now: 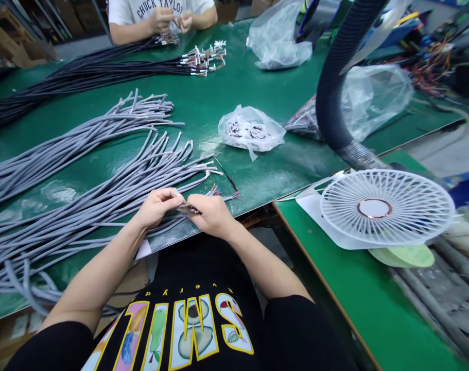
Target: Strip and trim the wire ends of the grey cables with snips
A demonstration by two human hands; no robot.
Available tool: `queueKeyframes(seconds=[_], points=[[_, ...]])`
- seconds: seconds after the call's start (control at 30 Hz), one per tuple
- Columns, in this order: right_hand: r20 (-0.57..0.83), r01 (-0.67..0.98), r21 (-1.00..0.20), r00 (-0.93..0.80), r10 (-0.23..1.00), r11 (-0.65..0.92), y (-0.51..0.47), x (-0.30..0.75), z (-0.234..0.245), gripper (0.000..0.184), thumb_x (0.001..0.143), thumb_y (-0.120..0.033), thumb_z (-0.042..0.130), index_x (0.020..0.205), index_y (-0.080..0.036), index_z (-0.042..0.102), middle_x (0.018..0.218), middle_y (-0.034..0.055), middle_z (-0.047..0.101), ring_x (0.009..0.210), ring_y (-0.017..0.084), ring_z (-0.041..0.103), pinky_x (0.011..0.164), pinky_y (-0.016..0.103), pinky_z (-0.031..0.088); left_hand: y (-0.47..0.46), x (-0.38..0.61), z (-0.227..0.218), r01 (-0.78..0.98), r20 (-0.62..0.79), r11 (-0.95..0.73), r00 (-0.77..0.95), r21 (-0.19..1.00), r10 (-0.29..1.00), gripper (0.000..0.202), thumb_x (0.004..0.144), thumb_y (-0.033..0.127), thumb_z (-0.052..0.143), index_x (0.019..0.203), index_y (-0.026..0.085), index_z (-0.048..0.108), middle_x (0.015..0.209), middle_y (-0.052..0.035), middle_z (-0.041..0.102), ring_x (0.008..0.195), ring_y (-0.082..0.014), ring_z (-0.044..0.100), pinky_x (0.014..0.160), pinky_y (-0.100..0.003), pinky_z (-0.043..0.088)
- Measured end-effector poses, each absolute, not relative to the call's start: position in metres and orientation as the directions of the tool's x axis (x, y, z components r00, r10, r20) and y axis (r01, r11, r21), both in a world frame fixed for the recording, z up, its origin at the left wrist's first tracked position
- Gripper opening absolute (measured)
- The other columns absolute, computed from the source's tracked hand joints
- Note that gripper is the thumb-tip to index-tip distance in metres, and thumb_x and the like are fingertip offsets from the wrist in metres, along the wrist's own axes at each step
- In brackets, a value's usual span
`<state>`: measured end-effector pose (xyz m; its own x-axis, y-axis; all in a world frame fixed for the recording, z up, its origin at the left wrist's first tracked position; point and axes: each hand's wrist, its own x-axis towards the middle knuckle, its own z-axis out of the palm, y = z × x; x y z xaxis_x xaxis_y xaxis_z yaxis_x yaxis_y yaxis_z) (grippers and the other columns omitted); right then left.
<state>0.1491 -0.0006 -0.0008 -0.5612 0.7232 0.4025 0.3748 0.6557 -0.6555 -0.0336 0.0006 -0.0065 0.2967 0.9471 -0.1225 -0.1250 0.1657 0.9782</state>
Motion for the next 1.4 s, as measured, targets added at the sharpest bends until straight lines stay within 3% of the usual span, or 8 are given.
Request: queueKeyframes(seconds=[0.1, 0.2, 0.27, 0.53, 0.73, 1.0, 1.4], points=[[0.236, 0.274, -0.866, -0.515, 0.824, 0.419, 0.006, 0.160, 0.000, 0.041, 0.094, -0.053, 0.043, 0.082, -0.017, 0.059, 0.064, -0.0013, 0.051, 0.057, 0.010, 0.042, 0.056, 0.024, 0.035, 0.001, -0.034, -0.003, -0.157, -0.133, 0.191, 0.324, 0.969, 0.937, 0.033, 0.067, 0.040, 0.079, 0.064, 0.012, 0.062, 0.061, 0.0016, 0.057, 0.058, -0.0072, 0.047, 0.062, -0.024, 0.039], [0.115, 0.243, -0.932, -0.504, 0.856, 0.268, 0.007, 0.170, 0.000, 0.050, 0.097, -0.055, 0.032, 0.091, -0.016, 0.062, 0.060, -0.0030, 0.044, 0.055, 0.010, 0.038, 0.057, 0.026, 0.033, 0.000, -0.035, -0.002, -0.187, -0.139, 0.208, 0.327, 0.960, 0.935, 0.033, 0.065, 0.038, 0.081, 0.064, 0.012, 0.062, 0.062, 0.0016, 0.058, 0.058, -0.0067, 0.047, 0.061, -0.023, 0.039], [0.076, 0.254, -0.937, -0.521, 0.850, 0.239, 0.007, 0.173, 0.000, 0.048, 0.096, -0.054, 0.034, 0.087, -0.015, 0.061, 0.060, -0.0034, 0.042, 0.056, 0.010, 0.039, 0.058, 0.026, 0.033, 0.000, -0.036, -0.002, -0.202, -0.138, 0.212, 0.329, 0.956, 0.934, 0.032, 0.064, 0.036, 0.082, 0.065, 0.012, 0.062, 0.062, 0.0016, 0.058, 0.057, -0.0063, 0.047, 0.060, -0.022, 0.039], [0.024, 0.218, -0.945, -0.698, 0.716, 0.245, 0.007, 0.174, 0.005, 0.042, 0.098, -0.044, 0.036, 0.067, -0.018, 0.047, 0.060, -0.0032, 0.044, 0.058, 0.010, 0.041, 0.061, 0.024, 0.036, -0.002, -0.036, -0.001, -0.233, -0.140, 0.212, 0.291, 0.949, 0.946, 0.035, 0.063, 0.038, 0.082, 0.067, 0.012, 0.059, 0.061, 0.0028, 0.056, 0.054, -0.0059, 0.047, 0.054, -0.020, 0.038], [-0.035, 0.213, -0.958, -0.747, 0.664, 0.189, 0.010, 0.173, 0.008, 0.040, 0.096, -0.046, 0.038, 0.089, -0.013, 0.059, 0.059, -0.0046, 0.042, 0.053, 0.008, 0.035, 0.052, 0.023, 0.030, -0.004, -0.037, -0.002, -0.255, -0.116, 0.216, 0.354, 0.942, 0.928, 0.031, 0.070, 0.036, 0.078, 0.069, 0.013, 0.056, 0.059, 0.0029, 0.055, 0.051, -0.0068, 0.049, 0.052, -0.021, 0.042], [-0.017, 0.206, -0.951, -0.782, 0.623, 0.232, 0.012, 0.168, 0.014, 0.043, 0.096, -0.047, 0.040, 0.089, -0.011, 0.063, 0.058, -0.0045, 0.042, 0.055, 0.008, 0.035, 0.054, 0.022, 0.030, -0.005, -0.036, -0.002, -0.255, -0.140, 0.256, 0.399, 0.932, 0.906, 0.036, 0.069, 0.039, 0.078, 0.069, 0.013, 0.054, 0.057, 0.0029, 0.056, 0.050, -0.0076, 0.053, 0.051, -0.021, 0.046], [0.047, 0.207, -0.920, -0.786, 0.617, 0.334, 0.014, 0.167, 0.016, 0.035, 0.095, -0.037, 0.043, 0.090, -0.011, 0.067, 0.073, 0.0022, 0.062, 0.064, 0.010, 0.049, 0.061, 0.022, 0.040, -0.005, -0.036, 0.001, -0.258, -0.159, 0.303, 0.460, 0.918, 0.874, 0.037, 0.070, 0.041, 0.077, 0.069, 0.014, 0.053, 0.056, 0.0025, 0.057, 0.049, -0.0087, 0.055, 0.052, -0.022, 0.047]])
